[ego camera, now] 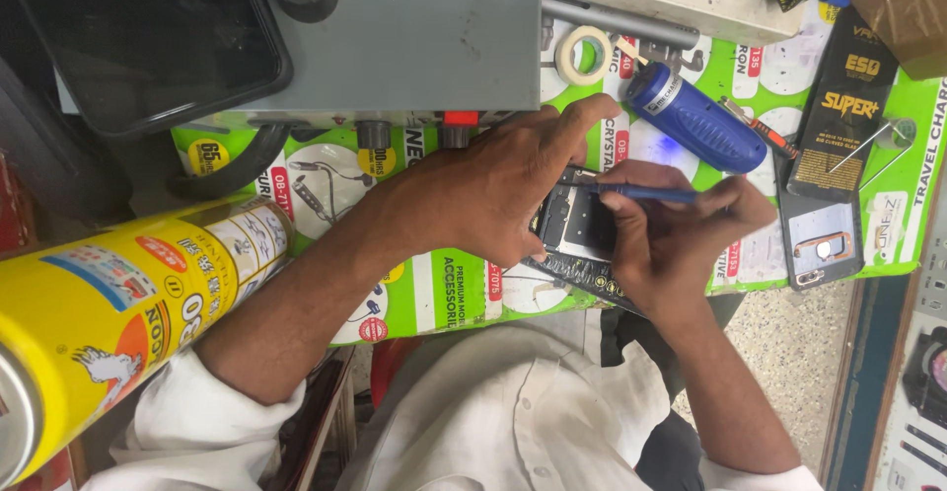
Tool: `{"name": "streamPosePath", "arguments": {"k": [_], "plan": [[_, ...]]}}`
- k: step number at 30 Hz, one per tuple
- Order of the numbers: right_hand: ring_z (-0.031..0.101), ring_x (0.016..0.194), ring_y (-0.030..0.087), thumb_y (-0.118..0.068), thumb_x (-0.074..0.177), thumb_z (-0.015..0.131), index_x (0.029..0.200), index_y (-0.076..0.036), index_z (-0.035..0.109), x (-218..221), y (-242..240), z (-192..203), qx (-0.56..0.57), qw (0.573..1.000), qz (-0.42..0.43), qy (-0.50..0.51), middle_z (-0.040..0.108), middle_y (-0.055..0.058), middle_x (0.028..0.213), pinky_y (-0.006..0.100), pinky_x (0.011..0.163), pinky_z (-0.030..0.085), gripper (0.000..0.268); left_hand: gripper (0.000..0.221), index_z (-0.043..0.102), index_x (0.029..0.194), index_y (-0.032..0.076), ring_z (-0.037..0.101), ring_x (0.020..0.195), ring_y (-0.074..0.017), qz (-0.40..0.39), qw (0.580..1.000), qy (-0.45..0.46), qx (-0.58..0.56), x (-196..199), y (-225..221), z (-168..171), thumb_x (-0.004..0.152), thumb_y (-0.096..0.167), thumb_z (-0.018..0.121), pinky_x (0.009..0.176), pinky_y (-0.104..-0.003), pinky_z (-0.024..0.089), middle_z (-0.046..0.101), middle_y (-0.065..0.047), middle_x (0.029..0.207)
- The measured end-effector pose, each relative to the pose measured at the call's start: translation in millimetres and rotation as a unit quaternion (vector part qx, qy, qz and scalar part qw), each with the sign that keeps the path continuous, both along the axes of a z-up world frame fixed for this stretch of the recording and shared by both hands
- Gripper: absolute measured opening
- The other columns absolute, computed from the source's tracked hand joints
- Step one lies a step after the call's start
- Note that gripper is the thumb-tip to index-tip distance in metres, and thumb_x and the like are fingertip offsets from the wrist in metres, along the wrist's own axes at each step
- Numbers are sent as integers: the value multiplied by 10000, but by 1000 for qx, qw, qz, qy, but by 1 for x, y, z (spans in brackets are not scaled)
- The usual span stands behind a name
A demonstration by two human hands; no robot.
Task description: The person uses a blue heat gun to apply heat to the edges of a disassembled smartphone chassis. They then use a blue plastic spudger to pry and separate components within the device. Finally, the person picks up a black phone back cover and applies heat to its edges using the heat gun.
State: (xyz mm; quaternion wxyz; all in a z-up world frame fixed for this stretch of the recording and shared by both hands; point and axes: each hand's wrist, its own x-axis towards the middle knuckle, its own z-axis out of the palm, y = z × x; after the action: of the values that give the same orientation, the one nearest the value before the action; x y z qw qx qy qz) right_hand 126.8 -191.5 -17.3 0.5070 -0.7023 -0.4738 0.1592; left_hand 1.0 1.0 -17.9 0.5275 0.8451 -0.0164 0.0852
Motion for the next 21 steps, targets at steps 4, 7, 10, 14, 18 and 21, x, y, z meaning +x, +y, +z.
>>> {"name": "streamPosePath", "arguments": {"k": [4, 7, 10, 14, 18, 21], "plan": [[706, 1002, 294, 164, 1017, 589, 1210, -120, 113, -4, 5, -5, 38, 996, 8, -75, 426, 246, 1205, 346, 875, 615, 587, 1305, 153, 1524, 82, 618, 1171, -408, 7, 1000, -23, 16, -1, 0, 0, 522, 93, 989, 978, -484, 494, 630, -232, 1168], [732, 992, 338, 175, 1020, 614, 1155, -116, 135, -5, 6, -7, 36, 988, 4, -148, 483, 272, 1164, 321, 799, 612, 576, 1306, 152, 1522, 68, 605, 1184, -420, 8, 999, -25, 28, -2, 0, 2, 522, 100, 991, 986, -485, 493, 629, -230, 1177], [718, 952, 338, 171, 1001, 611, 1125, -84, 120, -6, 4, -8, 47, 981, 6, -190, 579, 298, 1129, 334, 790, 598, 567, 1301, 156, 1514, 57, 604, 1186, -419, 8, 999, -24, 36, -1, 1, 2, 517, 105, 990, 988, -481, 492, 634, -224, 1167], [727, 962, 349, 163, 999, 617, 1060, -113, 115, -7, 3, -8, 31, 977, 5, -211, 623, 331, 1112, 328, 809, 603, 576, 1302, 163, 1508, 37, 606, 1194, -412, 10, 999, -30, 39, -2, 1, 3, 513, 125, 999, 999, -481, 483, 650, -220, 1142], [723, 958, 330, 158, 1012, 615, 1066, -117, 111, -5, 5, -7, 44, 980, 15, -193, 648, 305, 1134, 303, 781, 589, 576, 1296, 161, 1511, 8, 599, 1217, -418, 5, 998, -46, 38, -2, 3, 5, 527, 128, 997, 1025, -487, 474, 672, -208, 1082], [730, 966, 334, 157, 1004, 616, 1067, -114, 113, -5, 4, -5, 36, 983, 19, -181, 636, 315, 1127, 293, 780, 597, 575, 1279, 162, 1502, -1, 595, 1206, -423, 6, 999, -21, 46, -2, 1, 7, 532, 112, 988, 1014, -499, 463, 683, -203, 1021]]}}
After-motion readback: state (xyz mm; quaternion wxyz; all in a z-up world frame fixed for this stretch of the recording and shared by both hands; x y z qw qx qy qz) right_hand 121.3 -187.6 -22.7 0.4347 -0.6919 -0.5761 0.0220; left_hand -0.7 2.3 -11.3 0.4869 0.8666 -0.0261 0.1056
